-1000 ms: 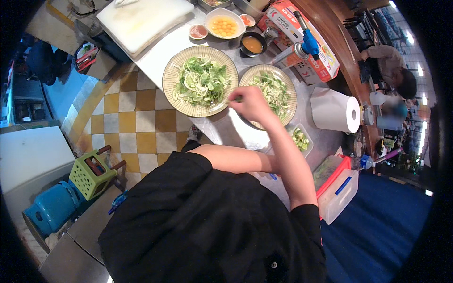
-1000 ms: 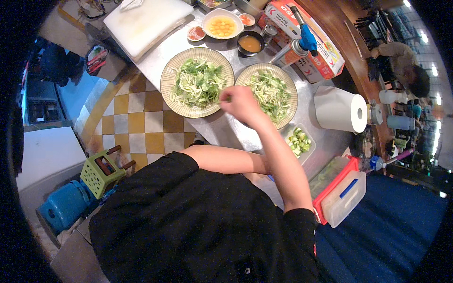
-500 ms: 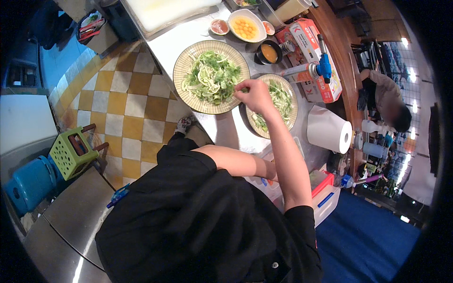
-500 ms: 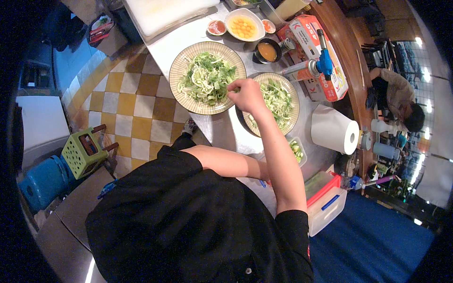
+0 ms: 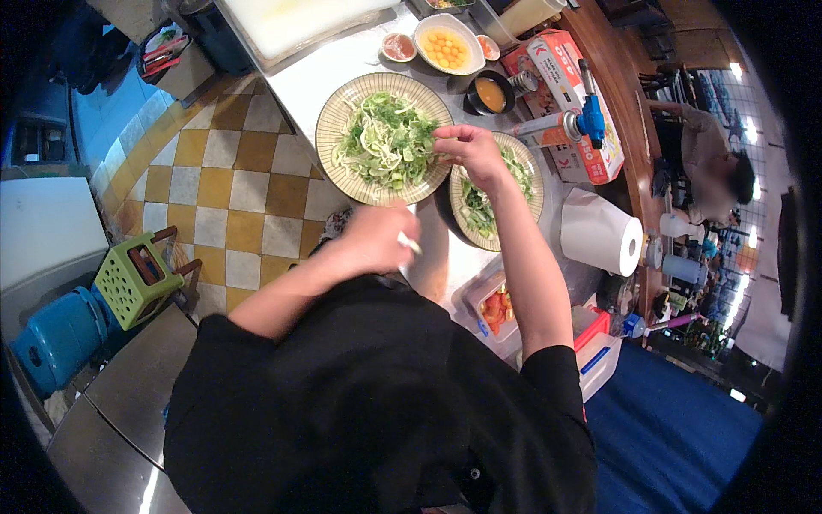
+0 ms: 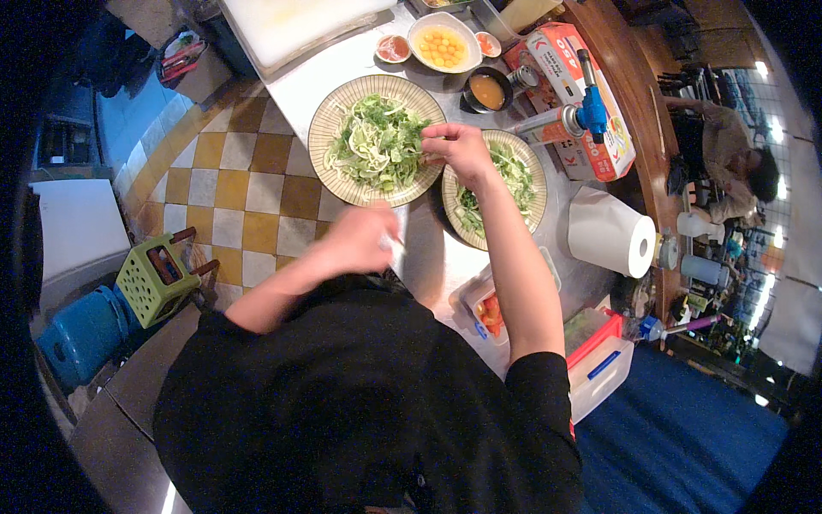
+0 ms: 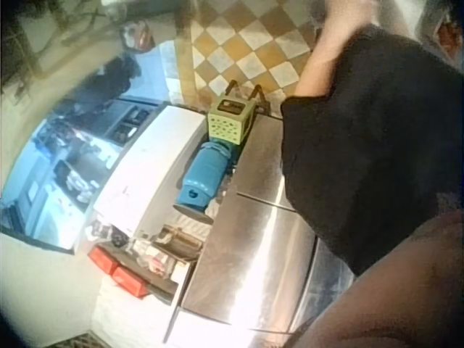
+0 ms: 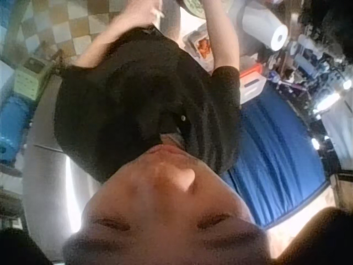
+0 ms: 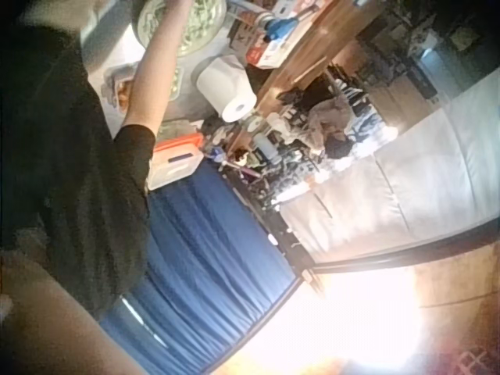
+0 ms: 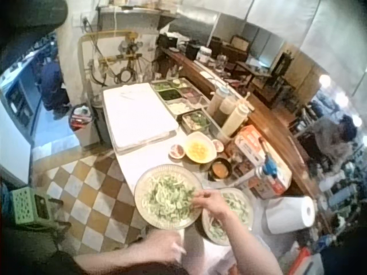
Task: The person assembles two salads by adding chopped cucumber and tomato to plates of shredded lettuce, then retrieves fried meat from a deep fryer and places it on the salads. They drizzle dressing over both plates and serve them to customers.
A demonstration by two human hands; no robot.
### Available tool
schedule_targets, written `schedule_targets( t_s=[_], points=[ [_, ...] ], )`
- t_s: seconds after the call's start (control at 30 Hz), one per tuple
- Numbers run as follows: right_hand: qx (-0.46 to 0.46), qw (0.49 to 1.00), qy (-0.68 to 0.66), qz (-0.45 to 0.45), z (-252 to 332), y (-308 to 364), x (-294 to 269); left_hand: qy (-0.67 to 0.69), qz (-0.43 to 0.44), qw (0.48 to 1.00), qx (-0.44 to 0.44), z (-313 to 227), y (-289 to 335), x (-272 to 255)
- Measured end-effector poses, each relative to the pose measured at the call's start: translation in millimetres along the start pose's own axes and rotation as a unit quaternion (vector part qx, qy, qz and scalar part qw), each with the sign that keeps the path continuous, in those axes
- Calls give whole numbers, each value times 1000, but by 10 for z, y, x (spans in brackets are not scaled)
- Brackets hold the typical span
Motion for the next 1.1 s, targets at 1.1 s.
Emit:
schedule_targets(
  t_s=[1.1],
  points=[
    [-177, 808, 558, 67, 856, -930, 567, -35, -408, 899, -152, 1042, 251, -1273]
  ],
)
Point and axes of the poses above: each hand's wrist, its own y-axis away from the middle knuckle, its own x-axis out of the palm, z = x × y, the point moved 2 cm from there along -y, towards the middle knuckle
